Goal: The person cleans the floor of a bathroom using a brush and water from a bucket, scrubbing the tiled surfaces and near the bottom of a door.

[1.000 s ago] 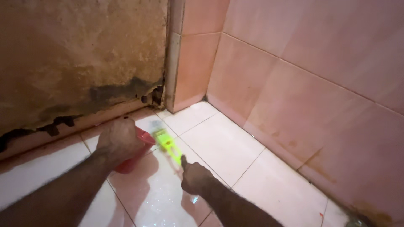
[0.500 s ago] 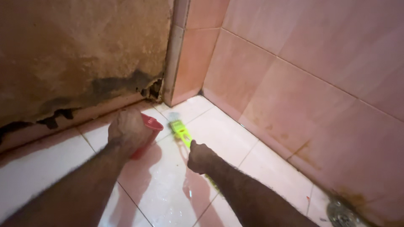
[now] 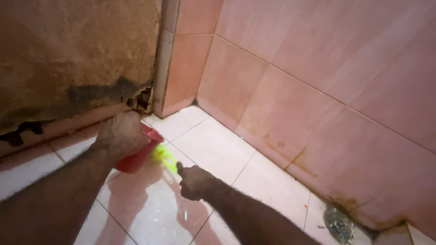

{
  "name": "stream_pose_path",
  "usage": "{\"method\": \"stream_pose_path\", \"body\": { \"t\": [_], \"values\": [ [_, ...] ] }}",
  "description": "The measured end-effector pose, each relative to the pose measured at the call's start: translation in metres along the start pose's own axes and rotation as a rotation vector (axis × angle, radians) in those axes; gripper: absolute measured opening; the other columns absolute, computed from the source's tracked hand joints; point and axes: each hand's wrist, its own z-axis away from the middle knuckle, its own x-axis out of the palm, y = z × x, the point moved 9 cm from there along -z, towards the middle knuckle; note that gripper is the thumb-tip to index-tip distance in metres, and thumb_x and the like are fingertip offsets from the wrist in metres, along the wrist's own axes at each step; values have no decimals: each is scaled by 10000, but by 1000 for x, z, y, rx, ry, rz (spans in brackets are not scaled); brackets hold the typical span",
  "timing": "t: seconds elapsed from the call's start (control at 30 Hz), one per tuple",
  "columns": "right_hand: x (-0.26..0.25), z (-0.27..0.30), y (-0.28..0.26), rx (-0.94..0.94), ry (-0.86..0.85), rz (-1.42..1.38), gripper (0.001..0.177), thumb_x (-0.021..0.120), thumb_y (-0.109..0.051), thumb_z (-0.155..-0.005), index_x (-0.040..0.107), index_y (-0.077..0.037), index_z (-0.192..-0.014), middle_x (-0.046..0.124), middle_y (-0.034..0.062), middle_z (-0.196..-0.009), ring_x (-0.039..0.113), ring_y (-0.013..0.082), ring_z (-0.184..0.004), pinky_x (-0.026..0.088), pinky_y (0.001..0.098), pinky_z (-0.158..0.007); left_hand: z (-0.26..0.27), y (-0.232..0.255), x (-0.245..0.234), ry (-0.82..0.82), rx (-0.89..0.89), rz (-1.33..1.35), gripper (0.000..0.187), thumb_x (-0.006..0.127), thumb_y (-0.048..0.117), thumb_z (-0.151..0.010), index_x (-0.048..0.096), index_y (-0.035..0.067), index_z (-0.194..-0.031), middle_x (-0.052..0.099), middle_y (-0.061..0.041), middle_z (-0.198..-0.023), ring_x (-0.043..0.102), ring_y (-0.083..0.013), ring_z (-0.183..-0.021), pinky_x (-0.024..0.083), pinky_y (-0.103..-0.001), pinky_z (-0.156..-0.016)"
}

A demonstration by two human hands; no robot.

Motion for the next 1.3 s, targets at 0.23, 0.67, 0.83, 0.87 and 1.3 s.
{"method": "stream_pose_path", "body": {
  "t": [0.23,0.67,0.83,0.87,1.3],
  "values": [
    [-3,5,11,345,-23,-277,773,498,-91,-903,206,87,-1597,726,278,-1044,795,343,-827,663,417,-749,4,-24,-7,50,-13,-46,421,789,386,-867,759,25,-1082,745,-226,-1096,743,-339,-1042,602,-436,-887],
    [-3,-21,-66,-61,-2,-116,771,545,-199,-911,266,29,-1592,687,279,-1144,675,433,-1045,551,508,-937,-6,-44,-4,176,-39,-347,806,794,417,-877,510,-136,-1390,775,-180,-1088,774,-247,-944,639,-364,-769],
    [-21,-30,-79,-61,66,-199,713,532,-197,-914,327,25,-1559,705,281,-1076,689,441,-963,560,522,-884,-14,-53,-6,241,-30,-372,313,774,310,-892,766,77,-1101,623,-245,-1311,768,-290,-923,644,-381,-703],
    [-23,-33,-83,-59,61,-206,713,532,-197,-914,327,25,-1559,705,281,-1076,689,441,-963,560,522,-884,-14,-53,-9,274,-19,-356,254,726,297,-950,775,98,-1101,631,-231,-1312,772,-290,-916,637,-399,-713],
    [1,-85,-47,152,-15,-257,599,584,-152,-906,394,-78,-1470,719,252,-1091,728,403,-972,606,501,-842,-5,-65,5,398,-54,44,449,883,454,-730,790,188,-1080,719,-106,-1116,734,-262,-944,594,-410,-843]
  ]
}}
